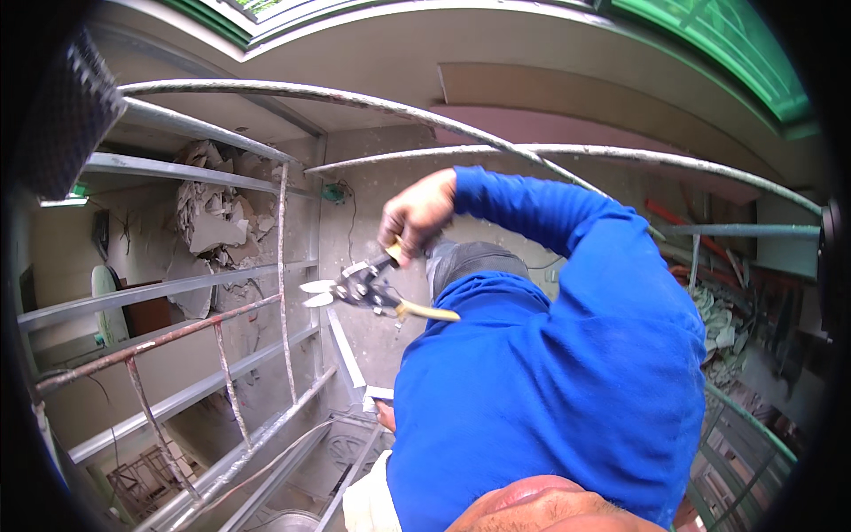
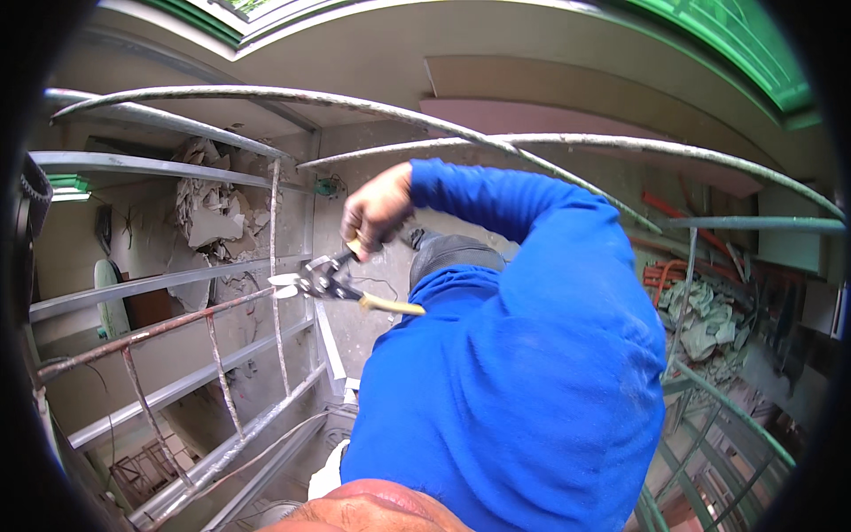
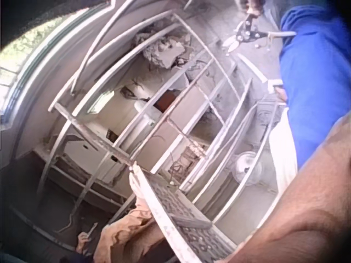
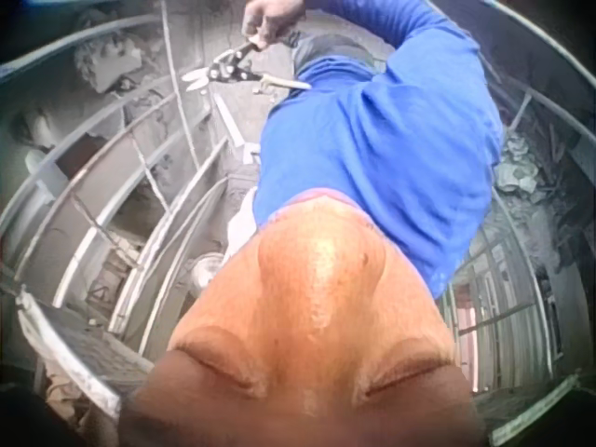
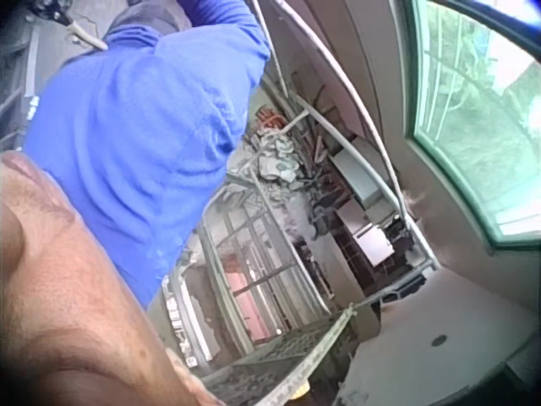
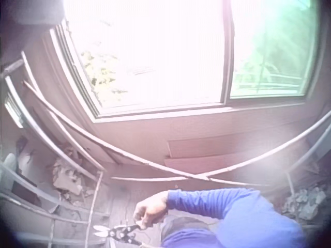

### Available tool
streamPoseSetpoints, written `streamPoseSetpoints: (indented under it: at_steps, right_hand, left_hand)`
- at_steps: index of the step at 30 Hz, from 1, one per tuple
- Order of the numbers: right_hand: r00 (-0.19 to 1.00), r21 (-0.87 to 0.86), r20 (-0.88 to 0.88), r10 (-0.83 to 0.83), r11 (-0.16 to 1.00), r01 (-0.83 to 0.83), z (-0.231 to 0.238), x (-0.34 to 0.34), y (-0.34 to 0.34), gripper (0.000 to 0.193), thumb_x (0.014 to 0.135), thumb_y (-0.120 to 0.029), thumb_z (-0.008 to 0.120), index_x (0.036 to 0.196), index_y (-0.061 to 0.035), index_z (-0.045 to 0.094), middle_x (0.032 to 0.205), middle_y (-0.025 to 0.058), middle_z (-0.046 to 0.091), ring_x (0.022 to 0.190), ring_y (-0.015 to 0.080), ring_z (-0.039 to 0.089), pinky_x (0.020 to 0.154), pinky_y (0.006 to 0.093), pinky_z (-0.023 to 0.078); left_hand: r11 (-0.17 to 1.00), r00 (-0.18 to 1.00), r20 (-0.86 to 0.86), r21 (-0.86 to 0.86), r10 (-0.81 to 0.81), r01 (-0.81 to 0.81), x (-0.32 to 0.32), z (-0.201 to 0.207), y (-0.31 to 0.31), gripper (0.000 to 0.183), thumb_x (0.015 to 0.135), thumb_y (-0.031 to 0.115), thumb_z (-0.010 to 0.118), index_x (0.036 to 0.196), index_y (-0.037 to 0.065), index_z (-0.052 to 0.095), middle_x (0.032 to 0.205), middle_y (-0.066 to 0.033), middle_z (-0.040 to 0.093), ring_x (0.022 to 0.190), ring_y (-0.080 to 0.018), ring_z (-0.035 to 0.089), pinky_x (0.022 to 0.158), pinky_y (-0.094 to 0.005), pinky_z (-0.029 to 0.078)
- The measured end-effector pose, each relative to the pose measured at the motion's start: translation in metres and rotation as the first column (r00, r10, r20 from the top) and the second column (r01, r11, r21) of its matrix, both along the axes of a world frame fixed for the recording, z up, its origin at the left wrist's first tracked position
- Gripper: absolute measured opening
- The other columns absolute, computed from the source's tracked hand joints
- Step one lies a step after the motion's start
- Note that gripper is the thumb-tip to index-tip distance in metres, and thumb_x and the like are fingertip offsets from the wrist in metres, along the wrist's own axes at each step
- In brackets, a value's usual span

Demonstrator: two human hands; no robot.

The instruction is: The person measures a metal frame with a tape measure, then uses tin snips to cut the frame into smaller pieces. The person repeatedly positions and cuts the metal frame, handling the cut pieces and continuing the cutting process.

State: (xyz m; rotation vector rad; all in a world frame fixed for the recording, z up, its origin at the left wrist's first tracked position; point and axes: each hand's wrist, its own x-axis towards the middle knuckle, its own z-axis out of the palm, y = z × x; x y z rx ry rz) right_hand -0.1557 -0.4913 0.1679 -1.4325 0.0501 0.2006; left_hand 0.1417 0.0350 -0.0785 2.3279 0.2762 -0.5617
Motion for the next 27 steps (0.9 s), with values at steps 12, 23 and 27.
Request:
streamPoseSetpoints:
  at_steps: [12, 23, 27]
  right_hand:
    - [0.961, 0.544, -0.142, 0.238, 0.830, -0.125, -0.025, -0.021, 0.053, 0.073, 0.083, 0.009, 0.067, 0.149, -0.0055, 0.040, 0.151, 0.0186, 0.051, 0.138, 0.0279, 0.051, 0.111, 0.0396, 0.044]
    - [0.936, -0.170, 0.022, 0.350, 0.924, -0.342, -0.009, -0.013, 0.022, 0.094, 0.071, -0.006, 0.071, 0.156, -0.0081, 0.031, 0.124, 0.0130, 0.056, 0.116, 0.0262, 0.055, 0.096, 0.0367, 0.049]
    - [0.967, -0.284, 0.032, 0.252, 0.930, -0.233, -0.022, -0.016, 0.018, 0.087, 0.071, -0.003, 0.069, 0.152, -0.0039, 0.037, 0.134, 0.0211, 0.056, 0.127, 0.0353, 0.054, 0.106, 0.0402, 0.045]
  left_hand:
    - [1.000, 0.992, 0.127, 0.010, -0.022, 0.021, -0.125, 0.040, -0.052, 0.062, 0.096, 0.048, 0.067, 0.110, -0.013, 0.066, 0.101, -0.0245, 0.072, 0.090, -0.0339, 0.069, 0.081, -0.0435, 0.052]
    - [0.954, 0.962, 0.255, -0.253, -0.094, 0.160, -0.201, 0.112, -0.145, 0.046, 0.082, 0.012, 0.075, 0.121, -0.010, 0.063, 0.112, -0.0209, 0.070, 0.100, -0.0320, 0.068, 0.090, -0.0409, 0.052]
    - [0.914, 0.956, 0.175, -0.297, -0.234, 0.278, -0.227, 0.129, -0.177, 0.038, 0.086, 0.008, 0.068, 0.121, -0.006, 0.066, 0.112, -0.0175, 0.072, 0.102, -0.0266, 0.068, 0.091, -0.0412, 0.052]
